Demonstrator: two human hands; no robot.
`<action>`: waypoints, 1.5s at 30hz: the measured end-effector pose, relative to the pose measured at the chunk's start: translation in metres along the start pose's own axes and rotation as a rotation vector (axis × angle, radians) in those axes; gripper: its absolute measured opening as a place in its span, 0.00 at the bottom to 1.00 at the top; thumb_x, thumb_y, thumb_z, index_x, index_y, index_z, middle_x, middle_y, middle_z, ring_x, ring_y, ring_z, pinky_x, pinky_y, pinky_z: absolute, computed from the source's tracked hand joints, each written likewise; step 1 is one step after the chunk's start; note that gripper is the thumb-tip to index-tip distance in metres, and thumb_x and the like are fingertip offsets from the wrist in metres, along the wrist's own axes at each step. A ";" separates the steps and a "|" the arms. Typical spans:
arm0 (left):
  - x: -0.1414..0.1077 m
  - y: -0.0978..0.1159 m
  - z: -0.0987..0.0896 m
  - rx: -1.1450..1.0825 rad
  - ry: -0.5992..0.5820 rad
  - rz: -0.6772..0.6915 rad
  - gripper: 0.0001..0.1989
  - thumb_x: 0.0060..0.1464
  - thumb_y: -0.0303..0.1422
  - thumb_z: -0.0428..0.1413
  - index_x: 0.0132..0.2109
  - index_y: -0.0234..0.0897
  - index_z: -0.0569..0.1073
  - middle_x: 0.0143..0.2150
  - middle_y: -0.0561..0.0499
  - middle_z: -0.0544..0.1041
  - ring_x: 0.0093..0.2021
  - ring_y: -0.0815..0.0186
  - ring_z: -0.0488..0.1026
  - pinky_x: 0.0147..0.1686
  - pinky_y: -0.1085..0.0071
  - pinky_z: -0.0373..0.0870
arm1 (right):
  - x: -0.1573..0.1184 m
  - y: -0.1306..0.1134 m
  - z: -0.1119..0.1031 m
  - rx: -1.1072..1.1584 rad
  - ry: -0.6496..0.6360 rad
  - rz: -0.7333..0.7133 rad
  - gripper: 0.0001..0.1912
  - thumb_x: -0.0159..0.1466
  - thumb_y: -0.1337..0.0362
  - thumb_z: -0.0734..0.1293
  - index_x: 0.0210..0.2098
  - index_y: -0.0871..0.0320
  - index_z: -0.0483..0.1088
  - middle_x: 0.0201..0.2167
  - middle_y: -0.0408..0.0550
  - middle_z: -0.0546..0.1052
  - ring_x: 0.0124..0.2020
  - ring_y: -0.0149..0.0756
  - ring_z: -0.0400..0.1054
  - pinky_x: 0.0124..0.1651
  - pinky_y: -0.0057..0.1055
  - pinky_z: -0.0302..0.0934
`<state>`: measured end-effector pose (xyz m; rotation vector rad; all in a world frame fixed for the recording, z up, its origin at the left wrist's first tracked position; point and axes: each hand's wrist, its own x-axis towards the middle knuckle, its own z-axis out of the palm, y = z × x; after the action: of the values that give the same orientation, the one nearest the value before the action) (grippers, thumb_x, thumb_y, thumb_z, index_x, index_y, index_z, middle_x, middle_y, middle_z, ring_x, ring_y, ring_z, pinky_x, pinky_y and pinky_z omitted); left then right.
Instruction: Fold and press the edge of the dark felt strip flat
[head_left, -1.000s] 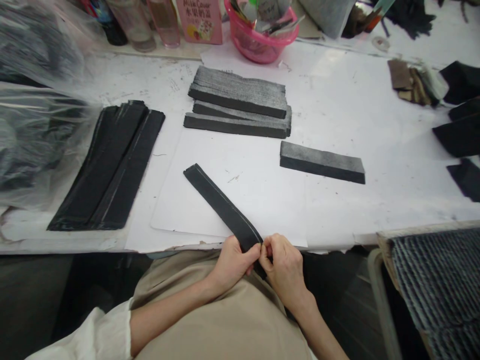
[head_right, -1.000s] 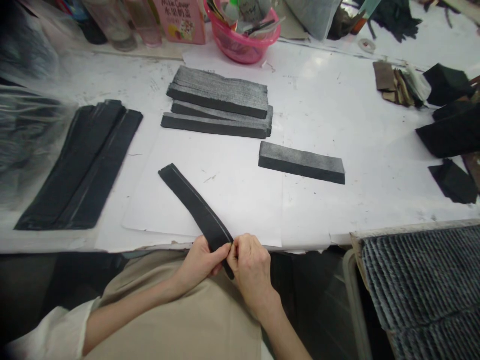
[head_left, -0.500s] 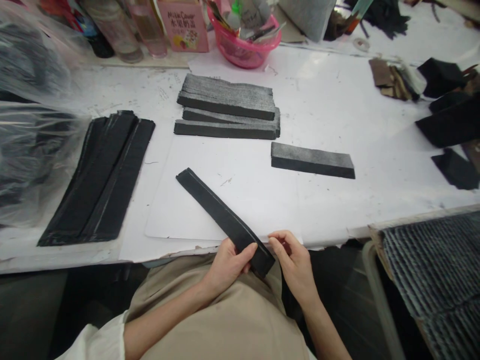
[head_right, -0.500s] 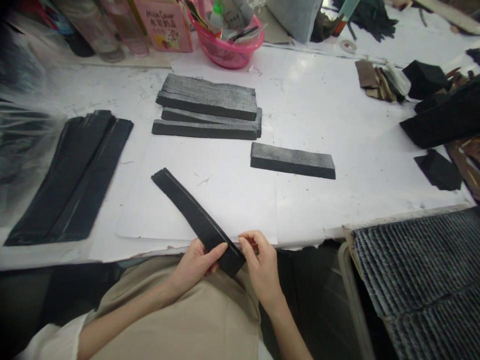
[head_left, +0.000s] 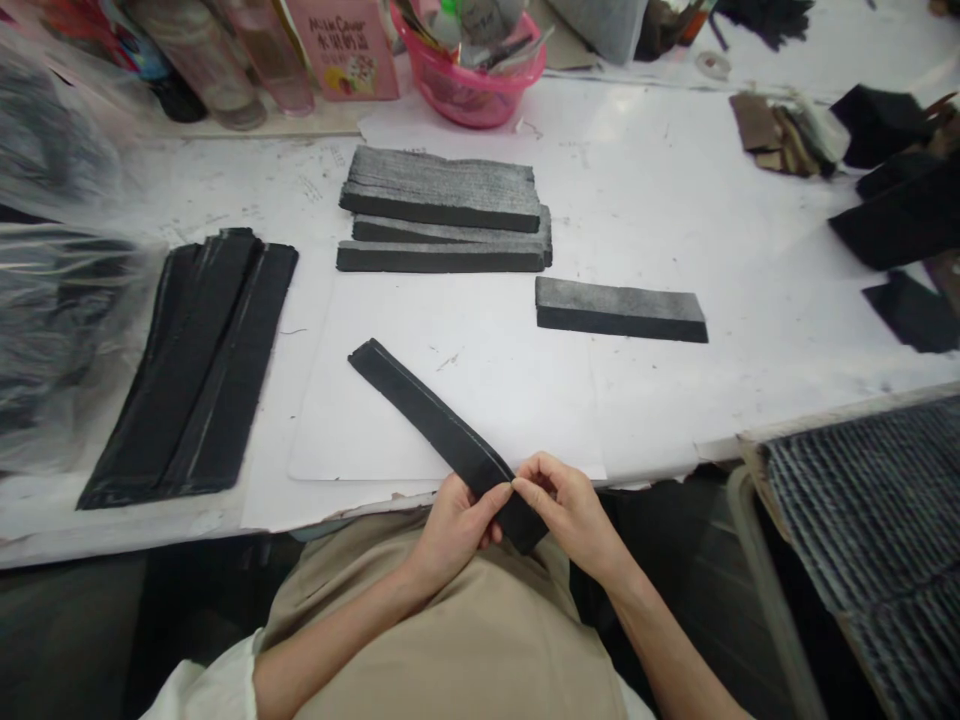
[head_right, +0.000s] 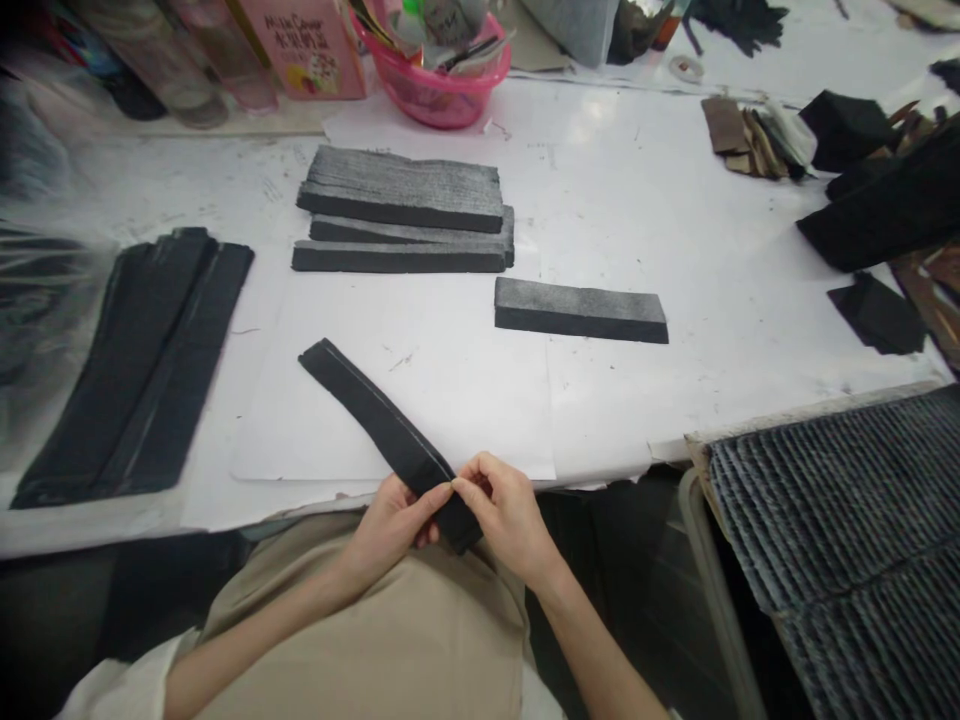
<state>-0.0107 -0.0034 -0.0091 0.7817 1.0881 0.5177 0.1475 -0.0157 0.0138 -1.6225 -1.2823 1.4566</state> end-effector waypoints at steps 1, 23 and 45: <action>0.000 0.000 -0.001 0.011 0.002 -0.004 0.21 0.50 0.48 0.58 0.27 0.33 0.69 0.14 0.55 0.66 0.14 0.74 0.61 0.14 0.79 0.54 | 0.000 0.000 0.000 -0.013 0.004 -0.008 0.09 0.64 0.60 0.63 0.30 0.58 0.66 0.25 0.39 0.67 0.27 0.29 0.59 0.30 0.26 0.54; -0.001 0.001 0.001 -0.131 0.115 -0.083 0.18 0.47 0.45 0.62 0.30 0.34 0.68 0.18 0.59 0.64 0.16 0.78 0.56 0.16 0.80 0.53 | -0.017 -0.001 -0.001 0.116 -0.063 0.028 0.06 0.59 0.63 0.68 0.30 0.58 0.67 0.26 0.38 0.69 0.29 0.29 0.61 0.33 0.26 0.56; 0.001 0.002 0.000 -0.296 0.108 -0.035 0.11 0.49 0.37 0.60 0.34 0.34 0.71 0.26 0.56 0.68 0.22 0.74 0.61 0.21 0.78 0.58 | -0.019 -0.007 0.018 0.329 0.028 0.079 0.04 0.58 0.65 0.66 0.33 0.58 0.67 0.29 0.42 0.74 0.32 0.33 0.69 0.36 0.30 0.63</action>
<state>-0.0104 -0.0015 -0.0077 0.4796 1.0920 0.6802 0.1297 -0.0335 0.0235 -1.4799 -0.9133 1.5909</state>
